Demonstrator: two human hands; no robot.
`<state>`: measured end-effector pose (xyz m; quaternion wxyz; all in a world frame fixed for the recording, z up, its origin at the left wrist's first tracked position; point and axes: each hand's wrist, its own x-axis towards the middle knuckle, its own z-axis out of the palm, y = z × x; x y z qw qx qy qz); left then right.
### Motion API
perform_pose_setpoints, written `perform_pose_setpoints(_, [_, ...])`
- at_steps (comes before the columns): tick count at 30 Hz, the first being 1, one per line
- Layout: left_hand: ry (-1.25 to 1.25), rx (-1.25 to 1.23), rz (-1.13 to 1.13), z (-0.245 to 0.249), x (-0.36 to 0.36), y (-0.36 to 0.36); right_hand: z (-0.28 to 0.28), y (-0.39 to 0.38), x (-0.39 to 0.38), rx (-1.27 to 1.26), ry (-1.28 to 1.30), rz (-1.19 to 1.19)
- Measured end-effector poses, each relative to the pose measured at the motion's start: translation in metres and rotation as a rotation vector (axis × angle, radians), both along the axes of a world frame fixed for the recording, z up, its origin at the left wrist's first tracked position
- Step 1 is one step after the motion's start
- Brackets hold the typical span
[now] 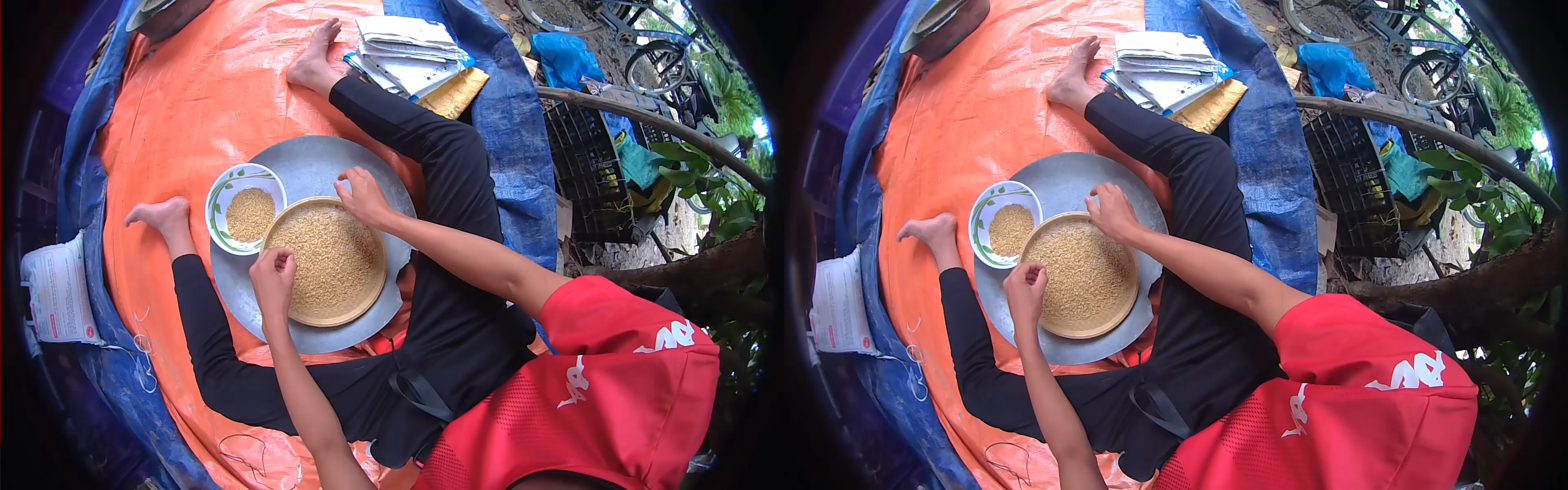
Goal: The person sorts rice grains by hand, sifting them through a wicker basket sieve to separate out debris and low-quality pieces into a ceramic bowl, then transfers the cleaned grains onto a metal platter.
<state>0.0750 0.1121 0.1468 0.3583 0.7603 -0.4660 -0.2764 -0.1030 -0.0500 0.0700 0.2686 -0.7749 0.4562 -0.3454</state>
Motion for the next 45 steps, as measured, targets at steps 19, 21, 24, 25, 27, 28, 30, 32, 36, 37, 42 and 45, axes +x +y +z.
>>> perform_pose_setpoints(19, [-0.382, 0.216, -0.225, -0.004, -0.006, 0.016, 0.07, 0.018, 0.007, 0.557, -0.235, 0.101])
perform_pose_setpoints(21, [-0.358, 0.195, -0.25, -0.01, -0.012, 0.017, 0.092, 0.026, 0.008, 0.522, -0.252, 0.149])
perform_pose_setpoints(24, [-0.446, 0.104, -0.3, -0.028, -0.013, 0.016, 0.121, 0.043, 0.002, 0.372, -0.164, 0.185])
perform_pose_setpoints(25, [-0.464, 0.088, -0.301, -0.028, -0.015, 0.02, 0.12, 0.048, -0.001, 0.363, -0.14, 0.194])
perform_pose_setpoints(27, [-0.413, 0.168, -0.267, -0.016, -0.025, 0.02, 0.108, 0.048, -0.007, 0.36, -0.086, 0.216])
perform_pose_setpoints(28, [-0.433, 0.183, -0.265, -0.035, -0.024, 0.017, 0.112, 0.049, -0.008, 0.389, -0.057, 0.231])
perform_pose_setpoints(30, [-0.494, 0.159, -0.27, -0.041, -0.027, 0.019, 0.095, 0.045, -0.001, 0.531, -0.221, 0.228])
perform_pose_setpoints(32, [-0.54, 0.103, -0.236, -0.048, -0.031, 0.022, 0.099, 0.043, 0.006, 0.575, -0.236, 0.257])
perform_pose_setpoints(36, [-0.531, 0.123, -0.299, -0.049, -0.028, 0.017, 0.104, 0.04, 0.014, 0.602, -0.194, 0.318])
perform_pose_setpoints(37, [-0.526, 0.119, -0.307, -0.051, -0.027, 0.015, 0.107, 0.041, 0.015, 0.626, -0.204, 0.32])
perform_pose_setpoints(42, [-0.528, 0.109, -0.334, -0.048, -0.026, 0.015, 0.095, 0.057, 0.01, 0.819, -0.334, 0.269])
perform_pose_setpoints(45, [-0.516, 0.144, -0.362, -0.037, -0.029, 0.019, 0.091, 0.076, 0.004, 0.914, -0.356, 0.197])
